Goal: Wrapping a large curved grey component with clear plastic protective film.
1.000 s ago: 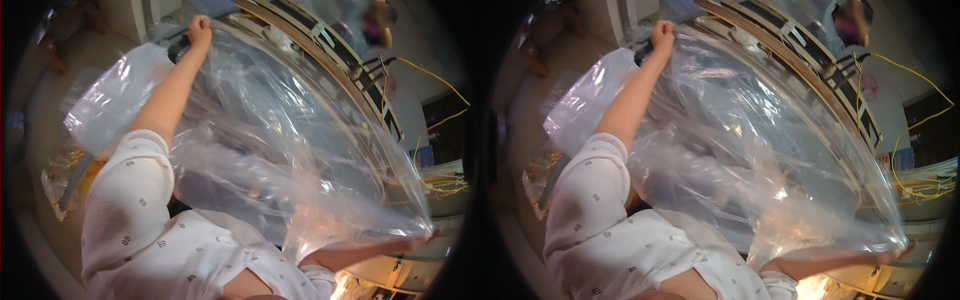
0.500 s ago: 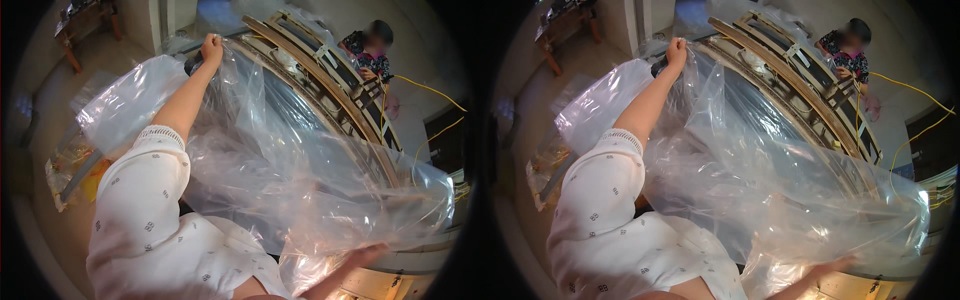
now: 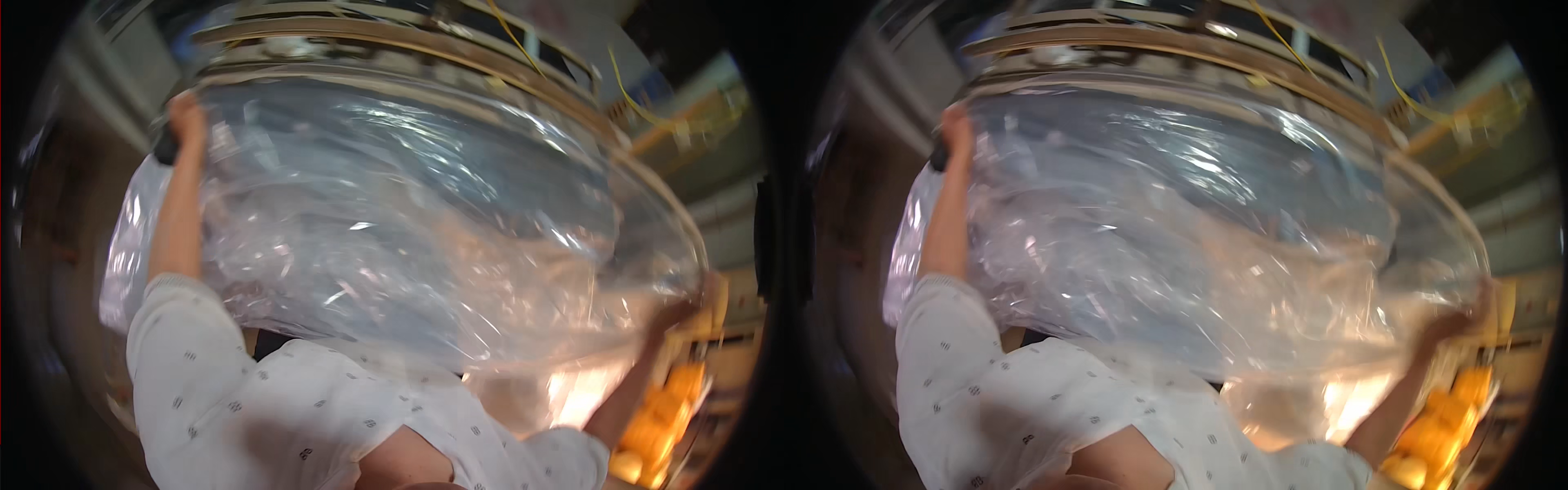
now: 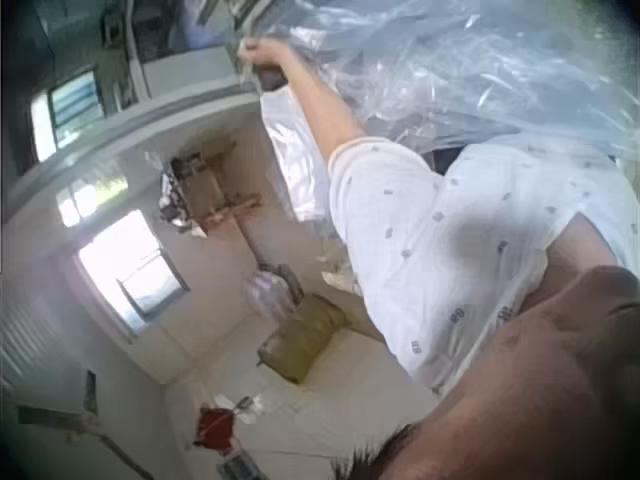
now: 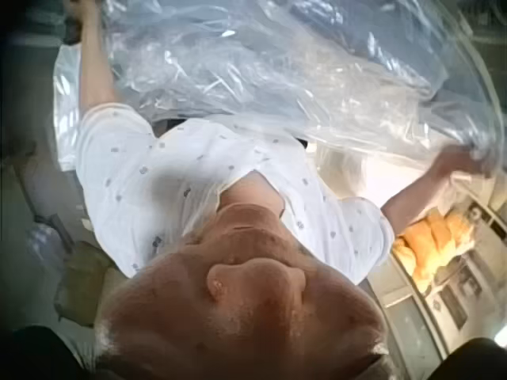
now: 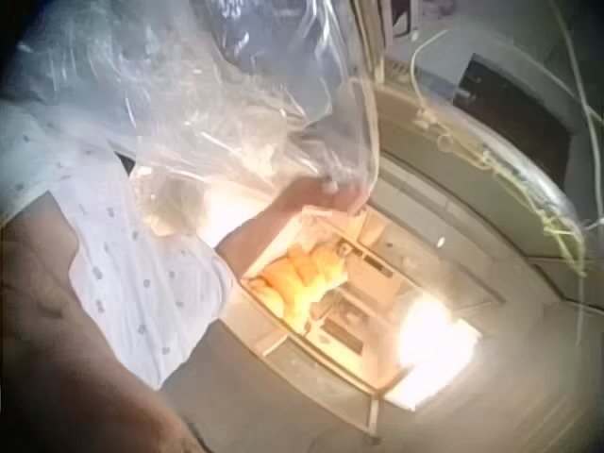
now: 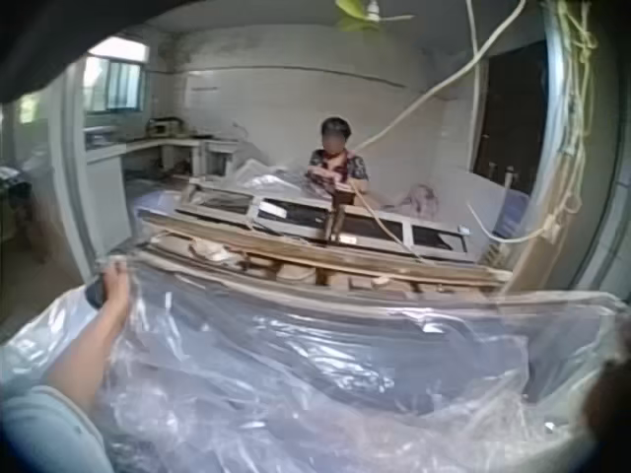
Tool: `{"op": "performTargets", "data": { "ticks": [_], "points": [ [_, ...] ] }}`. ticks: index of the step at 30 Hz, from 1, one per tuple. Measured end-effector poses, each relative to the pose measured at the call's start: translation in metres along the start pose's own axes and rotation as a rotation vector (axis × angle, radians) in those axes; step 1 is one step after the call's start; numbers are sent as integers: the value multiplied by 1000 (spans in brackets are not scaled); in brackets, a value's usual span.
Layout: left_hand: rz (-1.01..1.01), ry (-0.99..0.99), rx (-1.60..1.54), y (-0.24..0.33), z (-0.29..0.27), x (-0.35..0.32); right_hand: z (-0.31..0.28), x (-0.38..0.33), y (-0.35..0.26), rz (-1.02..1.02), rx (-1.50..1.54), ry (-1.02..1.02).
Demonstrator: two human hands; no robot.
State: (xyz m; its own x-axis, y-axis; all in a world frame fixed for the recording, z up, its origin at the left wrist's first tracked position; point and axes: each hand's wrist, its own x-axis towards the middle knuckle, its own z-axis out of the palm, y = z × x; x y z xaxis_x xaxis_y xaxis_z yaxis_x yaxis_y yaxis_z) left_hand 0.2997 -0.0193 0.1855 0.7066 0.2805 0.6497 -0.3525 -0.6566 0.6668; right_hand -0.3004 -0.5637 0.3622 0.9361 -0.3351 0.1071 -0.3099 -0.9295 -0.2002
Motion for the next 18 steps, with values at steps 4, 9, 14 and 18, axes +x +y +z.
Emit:
{"op": "performTargets", "data": {
  "ticks": [4, 9, 14, 18],
  "points": [
    [142, -82, 347, -159, 1, 42, 186, 43, 39, 35, -322, 269],
    [337, -237, 306, -164, -13, 34, 182, 88, 27, 224, -57, 306],
    [293, -199, 375, -143, -17, 33, 166, 122, 37, 68, -414, 722],
    [241, -201, 380, -128, -18, 28, 182, 145, 77, 283, 405, 440]
  ]
}}
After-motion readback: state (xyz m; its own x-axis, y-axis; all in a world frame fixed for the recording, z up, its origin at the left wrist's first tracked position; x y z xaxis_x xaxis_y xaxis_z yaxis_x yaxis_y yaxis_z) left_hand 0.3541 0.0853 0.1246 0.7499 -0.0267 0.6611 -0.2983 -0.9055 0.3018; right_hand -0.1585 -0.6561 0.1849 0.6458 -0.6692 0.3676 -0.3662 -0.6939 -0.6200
